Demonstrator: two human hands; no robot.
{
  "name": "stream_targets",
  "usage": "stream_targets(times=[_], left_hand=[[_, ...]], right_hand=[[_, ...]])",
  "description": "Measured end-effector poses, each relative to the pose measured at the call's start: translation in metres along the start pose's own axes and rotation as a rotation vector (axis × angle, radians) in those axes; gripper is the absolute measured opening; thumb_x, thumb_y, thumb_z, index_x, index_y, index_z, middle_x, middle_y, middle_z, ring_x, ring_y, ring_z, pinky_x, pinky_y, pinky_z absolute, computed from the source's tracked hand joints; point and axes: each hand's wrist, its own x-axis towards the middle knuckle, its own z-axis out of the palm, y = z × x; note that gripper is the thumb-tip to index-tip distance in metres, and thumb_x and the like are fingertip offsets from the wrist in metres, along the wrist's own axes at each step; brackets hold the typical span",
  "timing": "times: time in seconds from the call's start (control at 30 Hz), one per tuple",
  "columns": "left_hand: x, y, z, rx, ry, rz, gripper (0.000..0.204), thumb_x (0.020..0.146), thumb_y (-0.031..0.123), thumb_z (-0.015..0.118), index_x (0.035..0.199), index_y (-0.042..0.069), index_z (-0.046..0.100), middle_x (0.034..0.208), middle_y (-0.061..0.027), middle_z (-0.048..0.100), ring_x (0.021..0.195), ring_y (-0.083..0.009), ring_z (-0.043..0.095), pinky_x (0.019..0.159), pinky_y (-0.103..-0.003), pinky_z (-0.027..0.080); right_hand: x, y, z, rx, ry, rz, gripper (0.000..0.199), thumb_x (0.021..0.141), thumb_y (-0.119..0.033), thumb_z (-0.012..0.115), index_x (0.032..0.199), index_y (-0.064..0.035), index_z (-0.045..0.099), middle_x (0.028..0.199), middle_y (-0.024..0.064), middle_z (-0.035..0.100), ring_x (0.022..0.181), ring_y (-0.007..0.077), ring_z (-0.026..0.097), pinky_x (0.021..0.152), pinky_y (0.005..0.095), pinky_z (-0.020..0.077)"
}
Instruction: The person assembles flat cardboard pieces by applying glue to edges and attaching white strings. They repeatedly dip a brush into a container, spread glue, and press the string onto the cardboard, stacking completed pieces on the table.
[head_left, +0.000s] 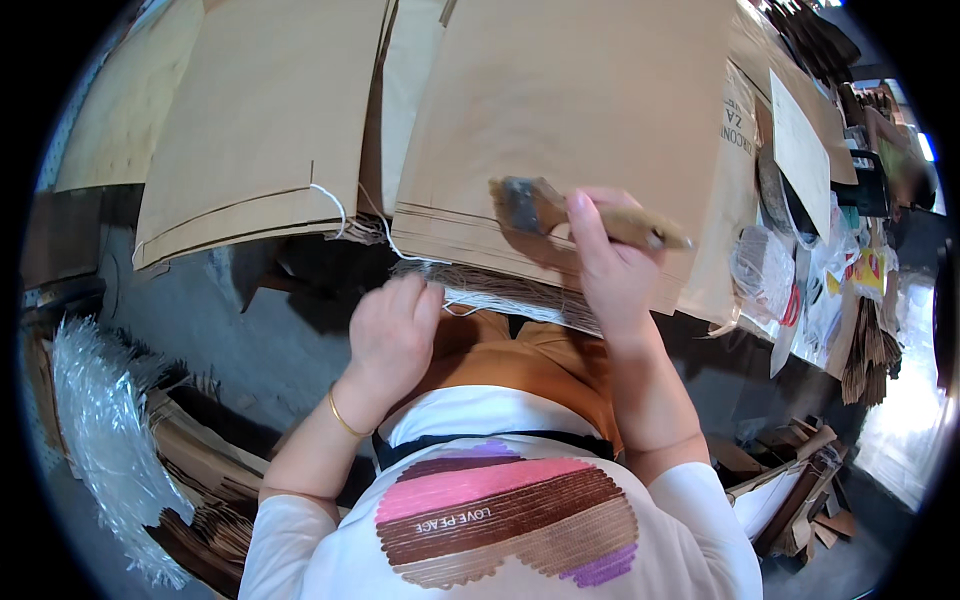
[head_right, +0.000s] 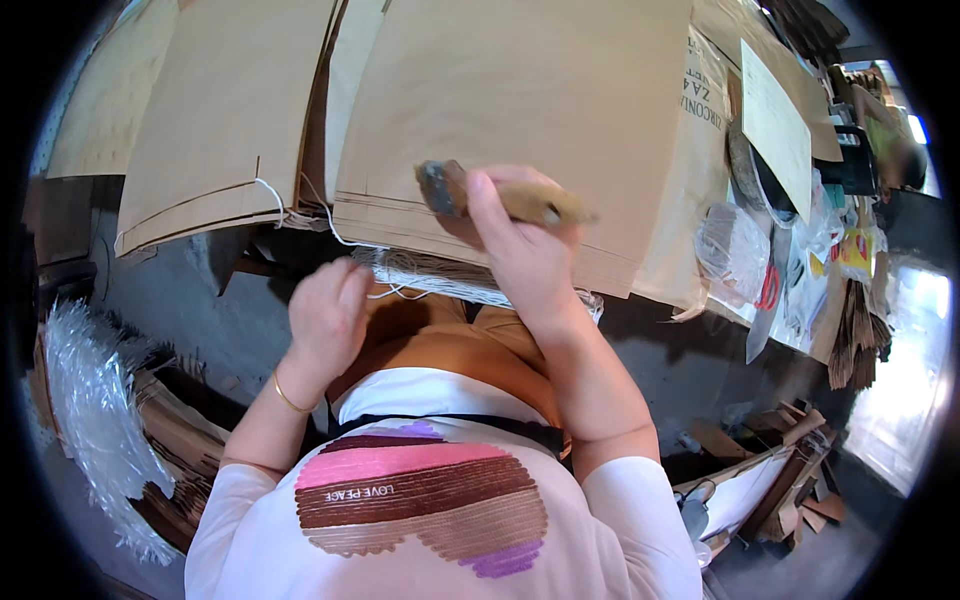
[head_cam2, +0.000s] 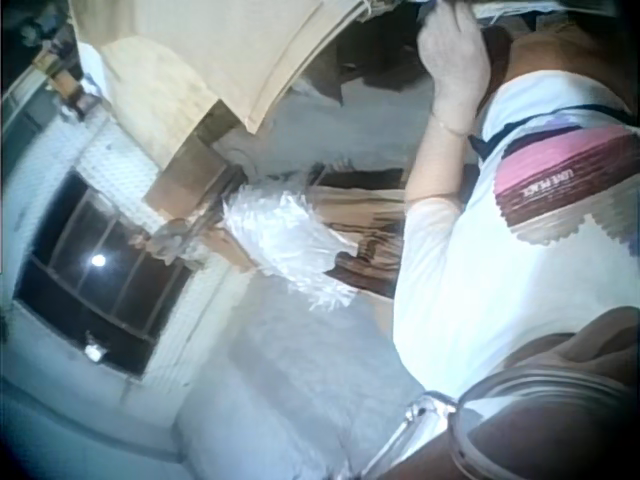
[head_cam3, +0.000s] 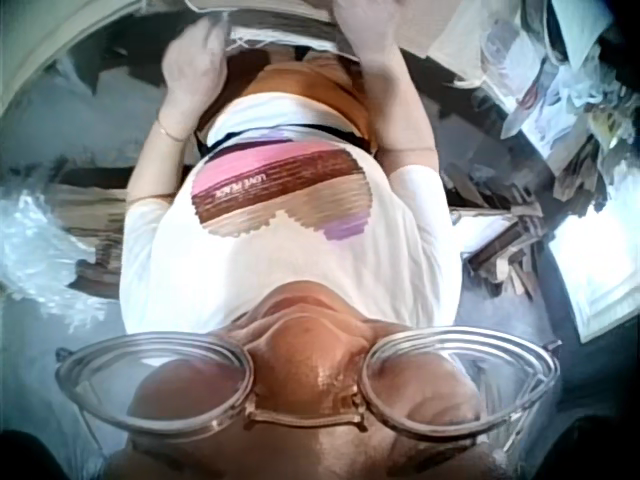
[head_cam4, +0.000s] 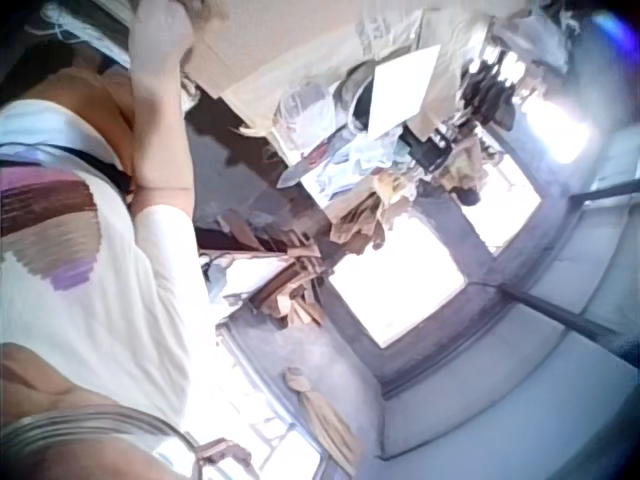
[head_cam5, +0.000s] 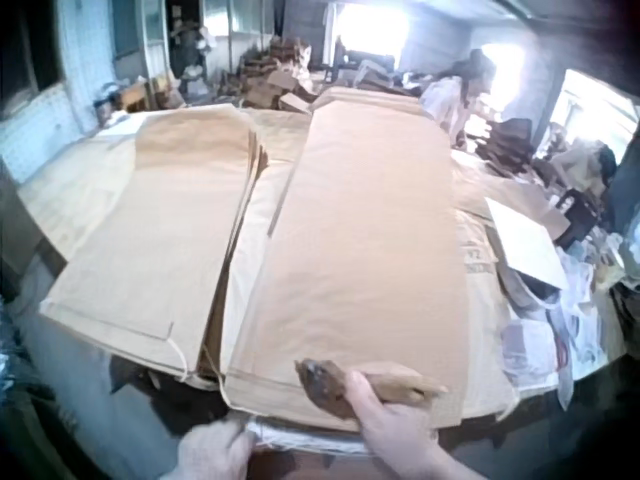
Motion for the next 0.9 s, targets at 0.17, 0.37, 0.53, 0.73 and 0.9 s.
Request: stream_targets(times=[0.17,0.37,0.53,0.73,0.9], left_hand=[[0.053,-0.021,0.006,0.140,-0.037,0.025,0.017,0.071,0.006,0.058,0.087,0.002,0.056,0.116,-0.0170,0.061,0.082,-0.0233,0.059,0.064,-0.033,0.050],[0.059,-0.024,0.016,0.178,-0.216,-0.029,0.024,0.069,-0.001,0.059,0.092,0.000,0.055,0.130,-0.0178,0.054,0.091,-0.0256,0.060,0.071,-0.034,0.052],[0.059,-0.023,0.016,0.134,-0.205,-0.033,0.022,0.069,-0.004,0.057,0.091,-0.002,0.053,0.129,-0.0198,0.054,0.090,-0.0280,0.059,0.073,-0.036,0.052],[0.058,-0.021,0.020,0.169,-0.185,-0.010,0.022,0.066,-0.005,0.061,0.086,-0.001,0.053,0.126,-0.0227,0.055,0.090,-0.0279,0.061,0.072,-0.035,0.054],[0.060,-0.018,0.019,0.163,-0.174,-0.014,0.021,0.067,-0.006,0.059,0.086,-0.002,0.052,0.127,-0.0228,0.054,0.089,-0.0299,0.060,0.074,-0.036,0.053]], right_hand=[[0.018,0.014,0.039,-0.080,-0.088,-0.074,0.010,0.081,-0.008,0.069,0.076,0.0006,0.066,0.065,0.0053,0.064,0.058,0.0126,0.060,0.058,0.0266,0.0489],[0.023,0.018,-0.022,-0.597,0.041,-0.054,0.020,0.076,-0.016,0.068,0.066,-0.0011,0.061,0.058,0.0124,0.060,0.050,0.0236,0.059,0.053,0.0323,0.0473],[0.020,0.035,-0.091,-0.871,0.142,-0.084,0.022,0.076,-0.017,0.067,0.063,-0.0021,0.058,0.057,0.0125,0.059,0.052,0.0292,0.059,0.052,0.0370,0.0467],[0.028,0.025,-0.084,-1.144,0.086,-0.309,0.023,0.077,-0.019,0.072,0.062,-0.0058,0.060,0.060,0.0080,0.062,0.050,0.0210,0.059,0.049,0.0332,0.0449],[0.019,-0.006,-0.041,-0.051,0.221,-0.103,0.018,0.081,-0.009,0.072,0.070,0.0015,0.061,0.062,0.0005,0.060,0.057,0.0065,0.055,0.054,0.0246,0.0464]])
